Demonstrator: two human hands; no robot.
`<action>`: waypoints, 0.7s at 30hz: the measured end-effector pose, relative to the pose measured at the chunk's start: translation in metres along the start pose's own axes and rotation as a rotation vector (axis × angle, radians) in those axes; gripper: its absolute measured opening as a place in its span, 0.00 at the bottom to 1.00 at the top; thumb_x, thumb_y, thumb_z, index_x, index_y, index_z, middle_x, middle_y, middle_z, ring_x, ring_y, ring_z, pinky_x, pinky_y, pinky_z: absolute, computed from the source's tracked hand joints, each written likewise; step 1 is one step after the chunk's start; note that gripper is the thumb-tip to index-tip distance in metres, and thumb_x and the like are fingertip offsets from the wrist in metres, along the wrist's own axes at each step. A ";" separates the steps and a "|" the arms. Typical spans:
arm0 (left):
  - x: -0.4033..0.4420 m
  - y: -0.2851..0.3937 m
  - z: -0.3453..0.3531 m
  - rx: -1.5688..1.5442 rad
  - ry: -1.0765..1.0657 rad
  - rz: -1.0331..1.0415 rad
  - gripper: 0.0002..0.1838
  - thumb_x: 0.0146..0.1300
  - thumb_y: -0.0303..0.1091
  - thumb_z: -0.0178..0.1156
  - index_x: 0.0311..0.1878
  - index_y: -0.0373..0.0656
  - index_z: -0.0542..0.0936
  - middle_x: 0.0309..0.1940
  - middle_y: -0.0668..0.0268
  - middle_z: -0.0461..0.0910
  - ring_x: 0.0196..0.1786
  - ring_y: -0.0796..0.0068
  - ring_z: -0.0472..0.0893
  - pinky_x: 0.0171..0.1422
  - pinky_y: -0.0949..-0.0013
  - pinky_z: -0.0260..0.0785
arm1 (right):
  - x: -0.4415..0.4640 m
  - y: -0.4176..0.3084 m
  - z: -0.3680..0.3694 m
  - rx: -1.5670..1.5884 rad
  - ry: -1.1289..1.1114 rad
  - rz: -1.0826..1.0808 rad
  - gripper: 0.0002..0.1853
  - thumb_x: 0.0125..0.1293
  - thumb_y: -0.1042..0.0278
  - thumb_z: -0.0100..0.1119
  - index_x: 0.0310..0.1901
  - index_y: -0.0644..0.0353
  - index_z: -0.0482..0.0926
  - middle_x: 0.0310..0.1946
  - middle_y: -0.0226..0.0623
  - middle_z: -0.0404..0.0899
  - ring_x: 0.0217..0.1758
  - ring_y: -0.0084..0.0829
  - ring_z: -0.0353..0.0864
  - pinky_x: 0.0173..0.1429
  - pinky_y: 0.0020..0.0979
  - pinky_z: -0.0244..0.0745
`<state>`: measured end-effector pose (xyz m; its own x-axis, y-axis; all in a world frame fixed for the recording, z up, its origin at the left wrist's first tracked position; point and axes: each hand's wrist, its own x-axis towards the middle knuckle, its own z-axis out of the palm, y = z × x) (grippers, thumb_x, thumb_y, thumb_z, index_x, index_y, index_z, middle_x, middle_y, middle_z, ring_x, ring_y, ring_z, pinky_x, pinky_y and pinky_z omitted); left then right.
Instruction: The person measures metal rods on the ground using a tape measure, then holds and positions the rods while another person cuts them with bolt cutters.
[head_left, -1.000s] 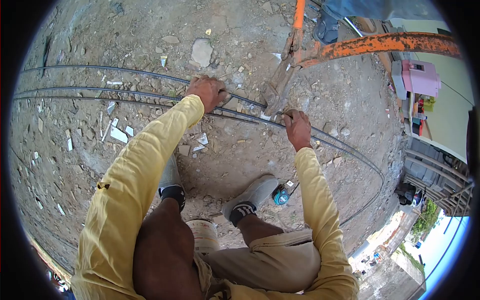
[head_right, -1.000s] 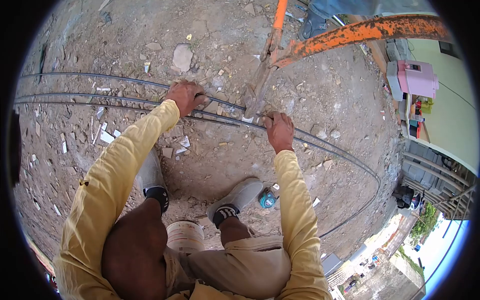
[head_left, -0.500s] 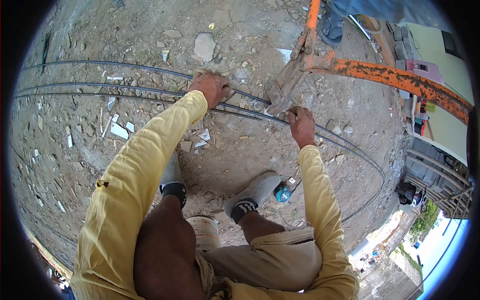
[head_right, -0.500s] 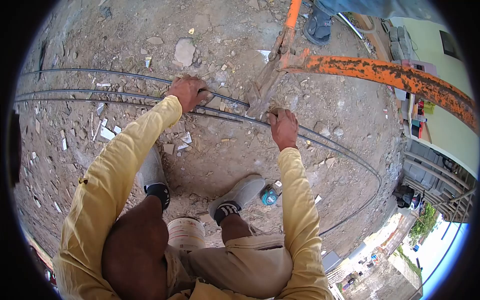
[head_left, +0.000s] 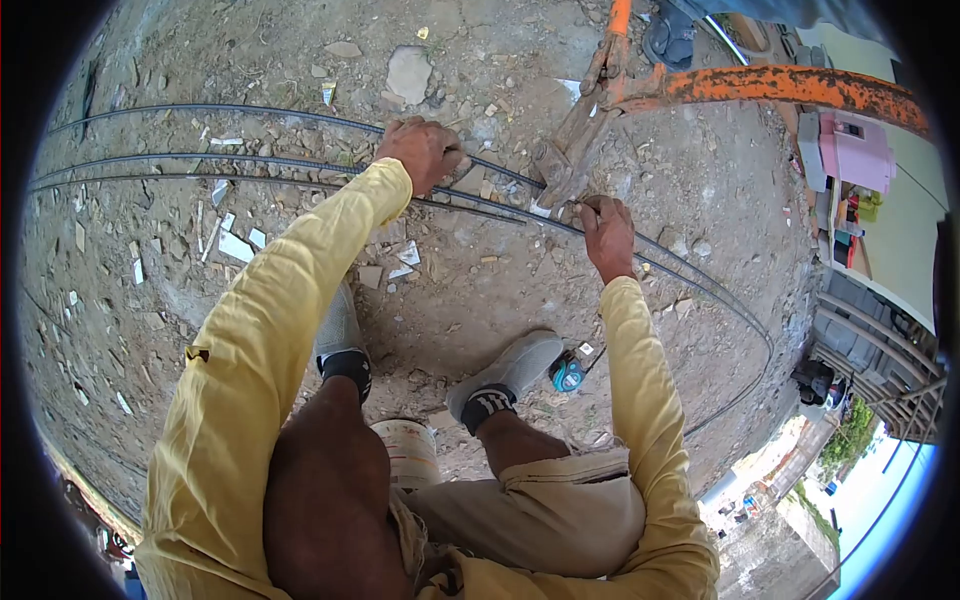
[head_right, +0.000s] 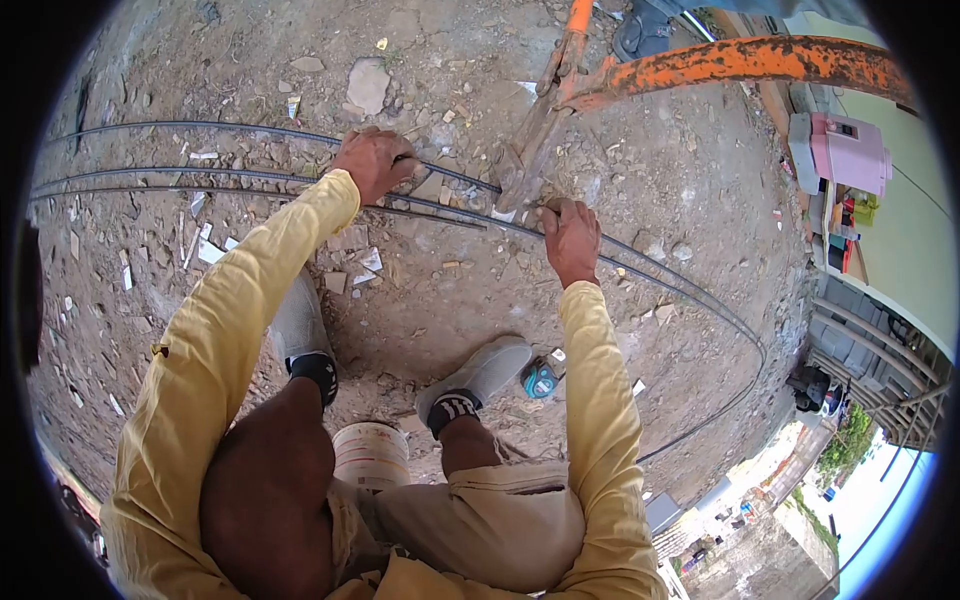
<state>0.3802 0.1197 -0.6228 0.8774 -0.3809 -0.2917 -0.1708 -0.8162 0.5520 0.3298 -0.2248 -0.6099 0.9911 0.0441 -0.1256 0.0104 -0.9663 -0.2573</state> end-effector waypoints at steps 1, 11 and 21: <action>0.003 -0.001 -0.004 -0.007 -0.009 0.006 0.17 0.65 0.51 0.56 0.45 0.51 0.84 0.46 0.62 0.83 0.56 0.56 0.77 0.64 0.50 0.62 | 0.002 0.000 -0.001 -0.042 -0.040 0.030 0.14 0.64 0.52 0.60 0.41 0.53 0.82 0.43 0.40 0.80 0.51 0.47 0.76 0.60 0.45 0.66; 0.008 -0.002 -0.007 0.017 -0.009 0.011 0.16 0.65 0.49 0.57 0.47 0.51 0.84 0.47 0.62 0.83 0.57 0.55 0.77 0.64 0.49 0.63 | 0.005 -0.005 -0.010 -0.039 -0.073 0.066 0.14 0.63 0.52 0.60 0.42 0.53 0.82 0.44 0.40 0.80 0.52 0.47 0.76 0.59 0.46 0.67; 0.009 -0.002 -0.010 0.016 -0.024 0.004 0.16 0.65 0.50 0.57 0.47 0.52 0.84 0.46 0.62 0.83 0.56 0.55 0.77 0.64 0.48 0.62 | 0.004 -0.006 -0.010 -0.023 -0.057 0.071 0.14 0.63 0.52 0.62 0.42 0.53 0.82 0.44 0.41 0.80 0.51 0.47 0.76 0.57 0.46 0.69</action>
<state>0.3932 0.1220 -0.6193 0.8659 -0.3941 -0.3081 -0.1818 -0.8216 0.5403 0.3352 -0.2213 -0.5990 0.9803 -0.0111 -0.1973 -0.0559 -0.9731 -0.2233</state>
